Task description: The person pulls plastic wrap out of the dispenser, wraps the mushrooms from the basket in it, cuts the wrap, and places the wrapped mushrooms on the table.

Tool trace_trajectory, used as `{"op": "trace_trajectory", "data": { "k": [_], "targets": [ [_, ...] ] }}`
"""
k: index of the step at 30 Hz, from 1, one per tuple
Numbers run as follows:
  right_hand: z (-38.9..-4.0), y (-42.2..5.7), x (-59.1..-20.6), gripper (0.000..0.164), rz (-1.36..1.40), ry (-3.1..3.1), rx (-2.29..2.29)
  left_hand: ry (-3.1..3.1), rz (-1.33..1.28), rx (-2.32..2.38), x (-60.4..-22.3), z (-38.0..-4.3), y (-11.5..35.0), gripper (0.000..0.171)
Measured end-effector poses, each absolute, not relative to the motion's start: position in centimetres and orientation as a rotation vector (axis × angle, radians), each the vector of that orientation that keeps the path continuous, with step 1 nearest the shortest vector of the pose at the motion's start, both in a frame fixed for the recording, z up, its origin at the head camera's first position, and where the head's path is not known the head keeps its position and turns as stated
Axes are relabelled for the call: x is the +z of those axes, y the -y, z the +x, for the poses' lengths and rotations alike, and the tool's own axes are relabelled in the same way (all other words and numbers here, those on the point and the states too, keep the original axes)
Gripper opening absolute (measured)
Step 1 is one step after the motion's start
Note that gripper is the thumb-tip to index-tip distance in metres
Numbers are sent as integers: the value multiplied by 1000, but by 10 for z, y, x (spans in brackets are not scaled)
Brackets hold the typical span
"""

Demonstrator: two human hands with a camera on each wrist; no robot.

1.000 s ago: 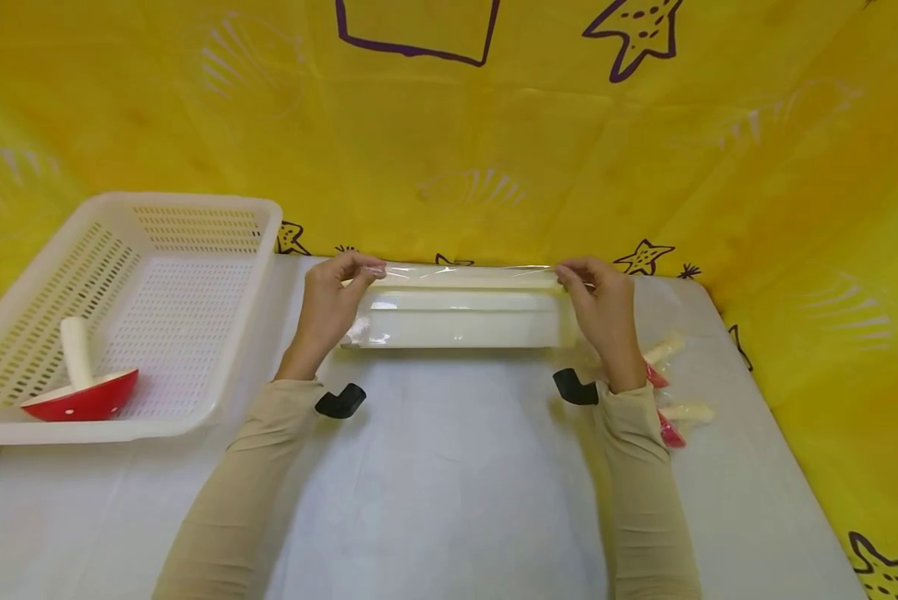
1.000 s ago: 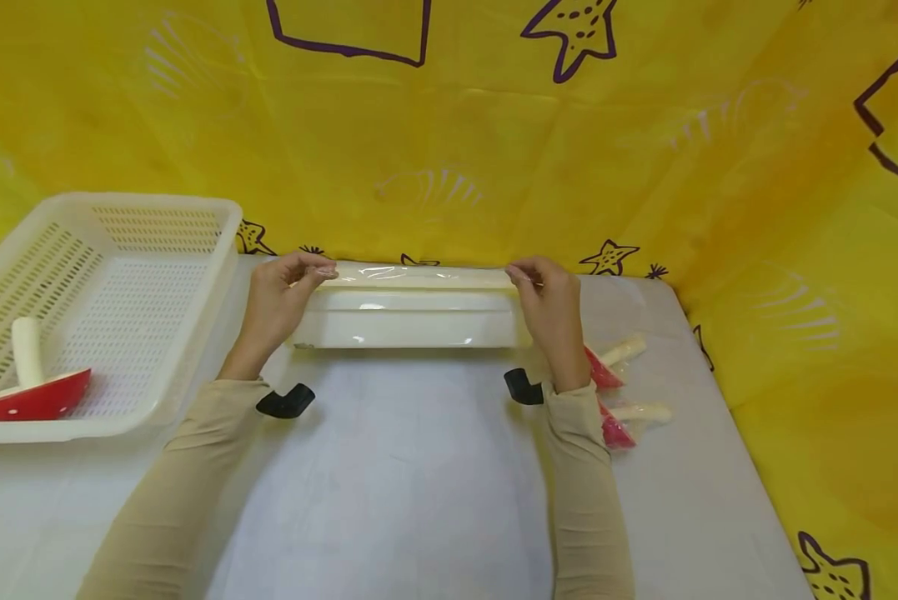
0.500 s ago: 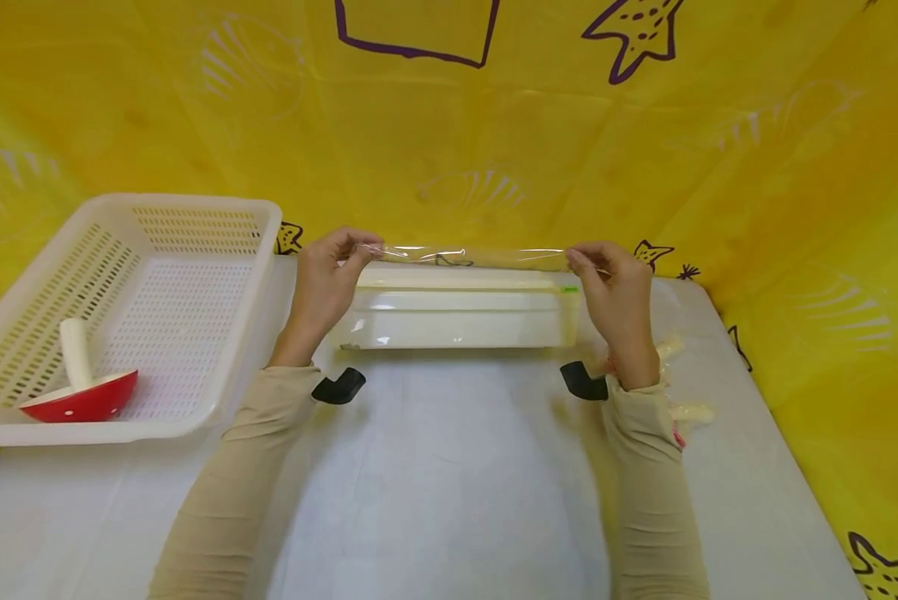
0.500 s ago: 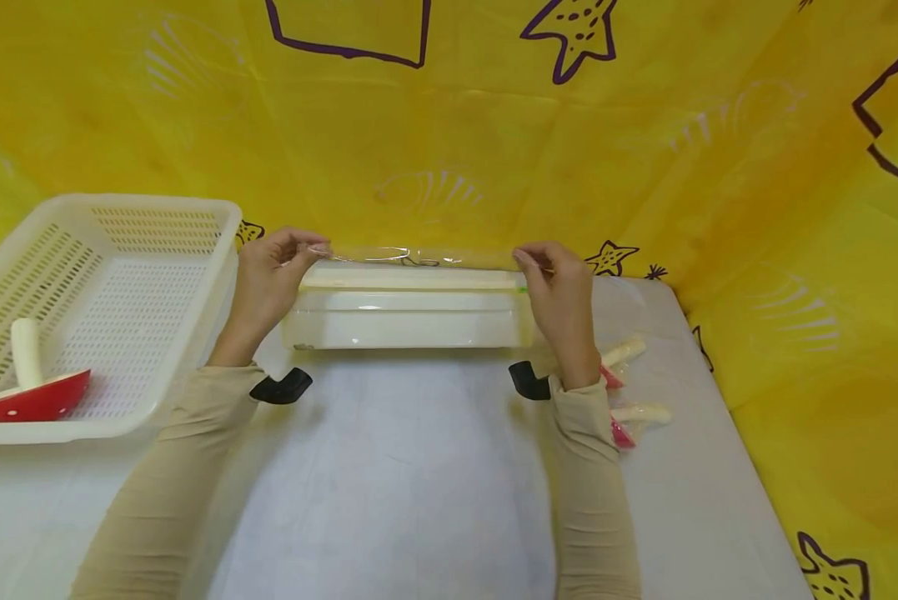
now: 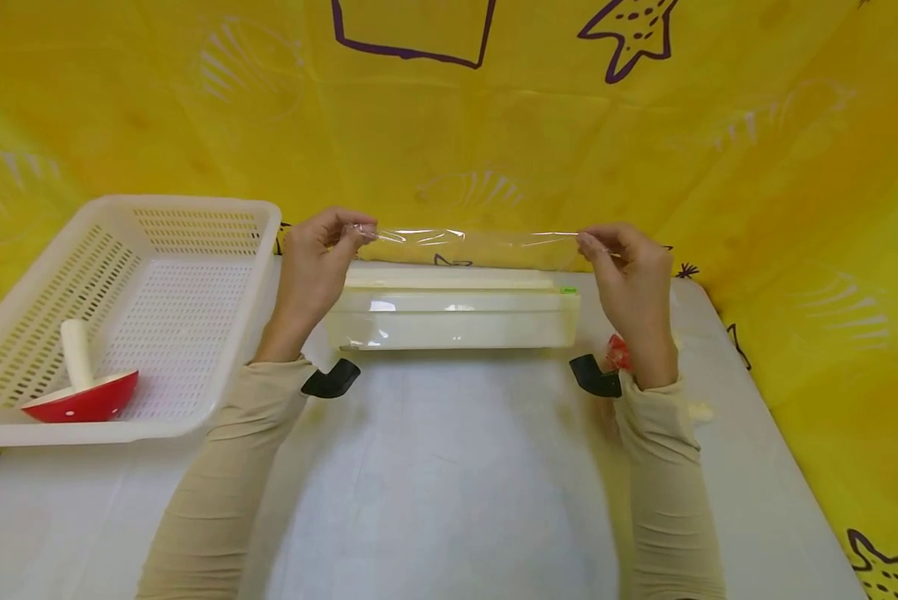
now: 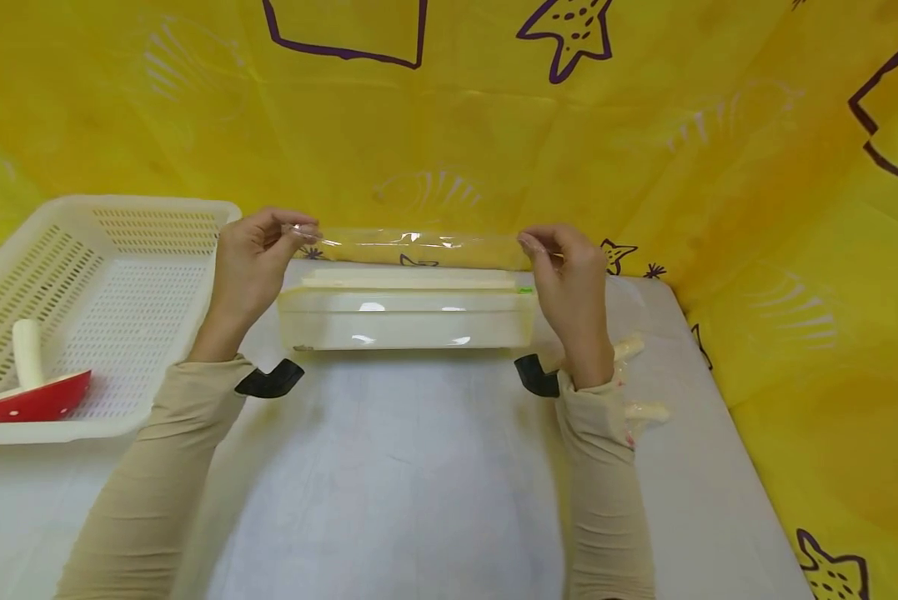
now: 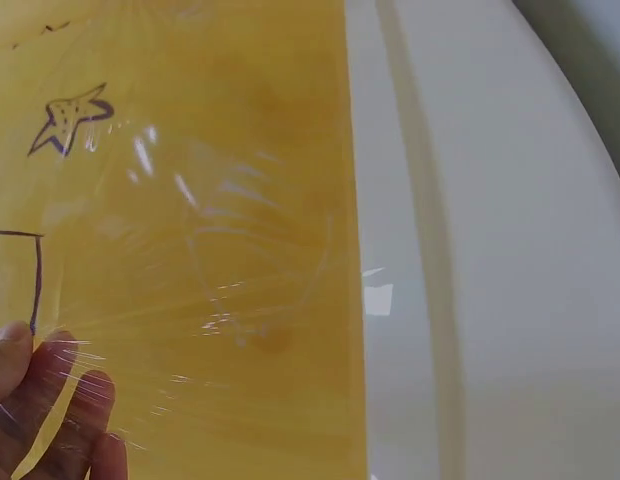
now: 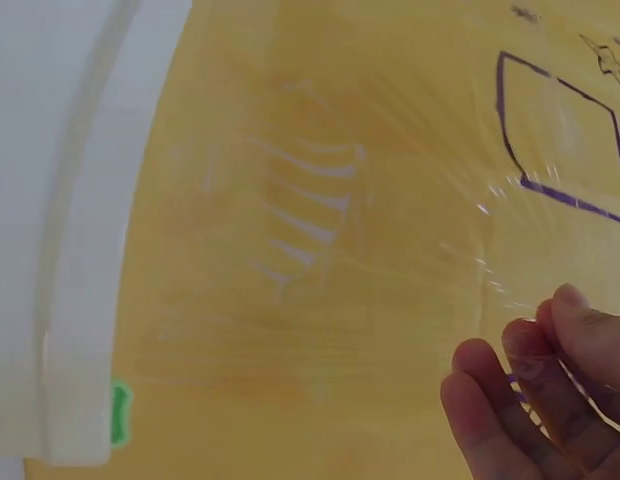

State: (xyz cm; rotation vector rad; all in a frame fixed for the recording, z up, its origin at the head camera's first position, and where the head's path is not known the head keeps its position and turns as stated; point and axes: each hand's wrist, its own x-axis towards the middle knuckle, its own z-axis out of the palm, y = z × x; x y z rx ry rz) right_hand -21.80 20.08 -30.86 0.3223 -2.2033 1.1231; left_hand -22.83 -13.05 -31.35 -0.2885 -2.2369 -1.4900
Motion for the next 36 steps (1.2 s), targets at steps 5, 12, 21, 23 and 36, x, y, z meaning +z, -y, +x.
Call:
{"op": "trace_trajectory", "data": {
  "k": [5, 12, 21, 23, 36],
  "targets": [
    [-217, -200, -301, 21, 335, 2186, 1131, 2225, -297, -1446, -306, -227, 130, 13],
    [-220, -201, -294, 21, 348, 2173, 1120, 2237, -299, -1408, -300, -229, 130, 15],
    [-227, -201, -288, 23, 361, 2167, 1119, 2229, -304, -1443, -292, -238, 129, 15],
    [-228, -201, -287, 23, 360, 2161, 1121, 2234, -300, -1457, -290, -240, 129, 15],
    [-235, -200, -278, 26, 358, 2183, 1106, 2273, -305, -1427, -280, -251, 133, 15]
  ]
}}
